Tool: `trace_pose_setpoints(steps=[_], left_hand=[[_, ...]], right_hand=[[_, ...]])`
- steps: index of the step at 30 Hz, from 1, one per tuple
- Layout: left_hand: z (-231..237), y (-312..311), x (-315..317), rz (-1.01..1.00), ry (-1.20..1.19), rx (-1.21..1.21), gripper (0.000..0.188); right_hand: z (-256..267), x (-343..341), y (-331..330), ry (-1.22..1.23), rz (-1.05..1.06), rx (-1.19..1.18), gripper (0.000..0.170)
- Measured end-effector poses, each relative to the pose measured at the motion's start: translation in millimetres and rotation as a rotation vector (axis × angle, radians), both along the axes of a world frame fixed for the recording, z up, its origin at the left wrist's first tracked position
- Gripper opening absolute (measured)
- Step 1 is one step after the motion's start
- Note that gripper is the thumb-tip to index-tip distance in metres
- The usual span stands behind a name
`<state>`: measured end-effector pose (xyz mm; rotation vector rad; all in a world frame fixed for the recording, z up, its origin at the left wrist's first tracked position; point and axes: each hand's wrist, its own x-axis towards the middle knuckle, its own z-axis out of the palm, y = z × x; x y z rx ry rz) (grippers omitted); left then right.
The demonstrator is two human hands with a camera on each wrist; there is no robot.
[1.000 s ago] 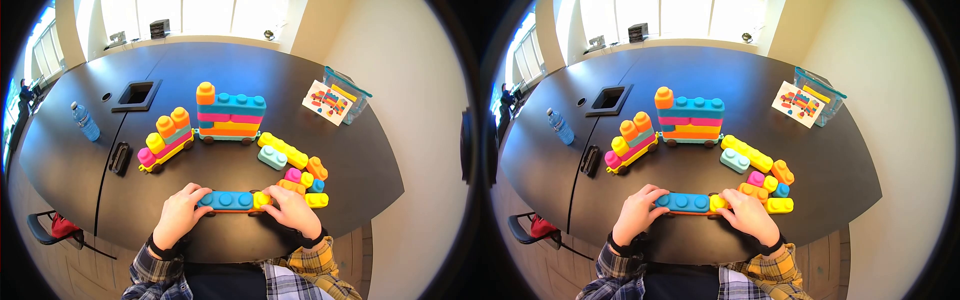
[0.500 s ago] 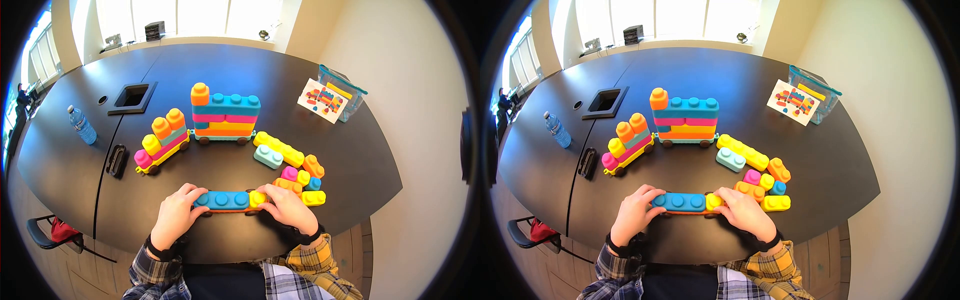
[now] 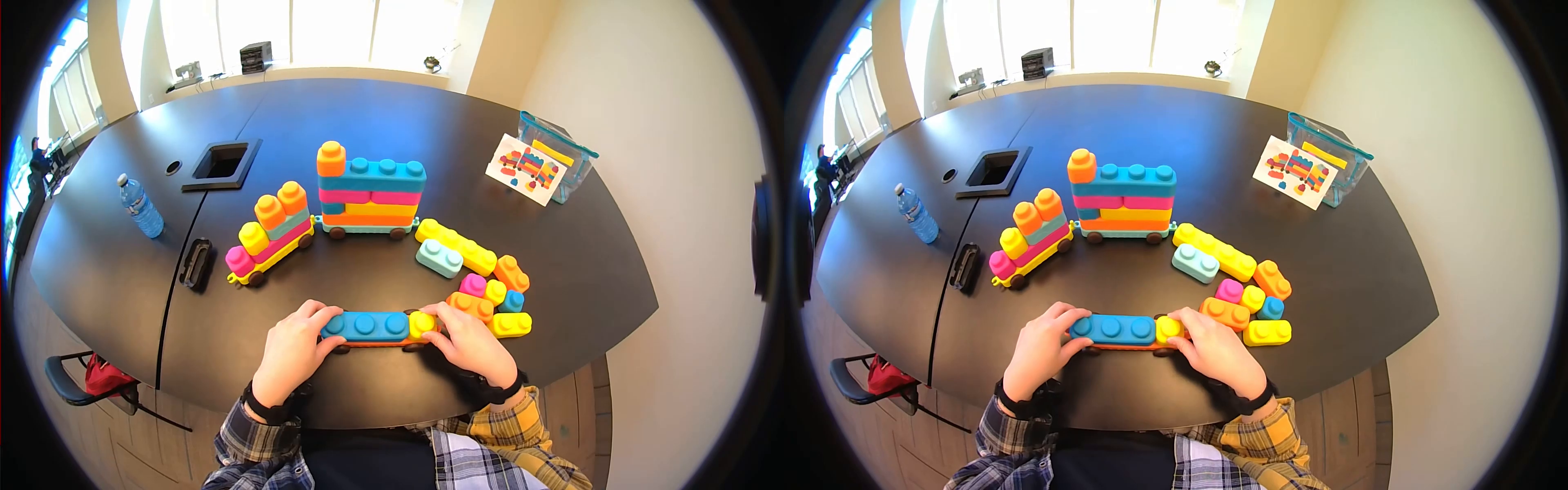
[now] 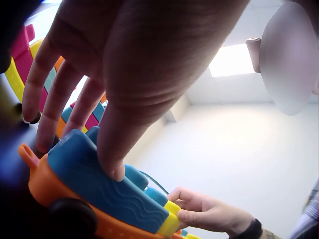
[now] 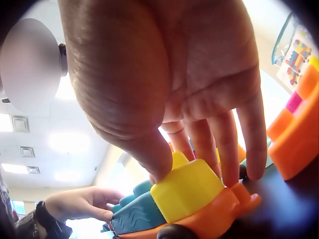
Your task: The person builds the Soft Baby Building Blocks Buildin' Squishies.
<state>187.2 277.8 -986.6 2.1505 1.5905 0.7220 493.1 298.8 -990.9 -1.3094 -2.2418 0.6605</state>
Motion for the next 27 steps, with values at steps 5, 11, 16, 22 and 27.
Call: trace_pose_setpoints(steps=[5,11,16,22,27], left_hand=[[16.5,-8.1,5.2,0.022,-0.071,0.154,0.05],[1.3,-2.5,-2.7,-0.003,0.011,0.196,0.049],[-3.1,-3.3,2.7,-0.009,0.003,0.102,0.041],[-5.5,-3.2,4.8,-0.006,-0.026,0.114,0.038],[-5.9,-3.1,6.9,-0.016,-0.024,0.134,0.038]], right_hand=[[20.0,15.0,7.6,-0.038,0.004,0.219,0.043],[61.1,52.1,39.7,-0.369,-0.222,0.415,0.038],[53.9,100.3,71.8,-0.613,-0.415,0.35,0.033],[31.1,135.2,91.3,-0.837,-0.578,-0.178,0.036],[26.7,146.3,91.4,-0.73,-0.552,-0.179,0.039]])
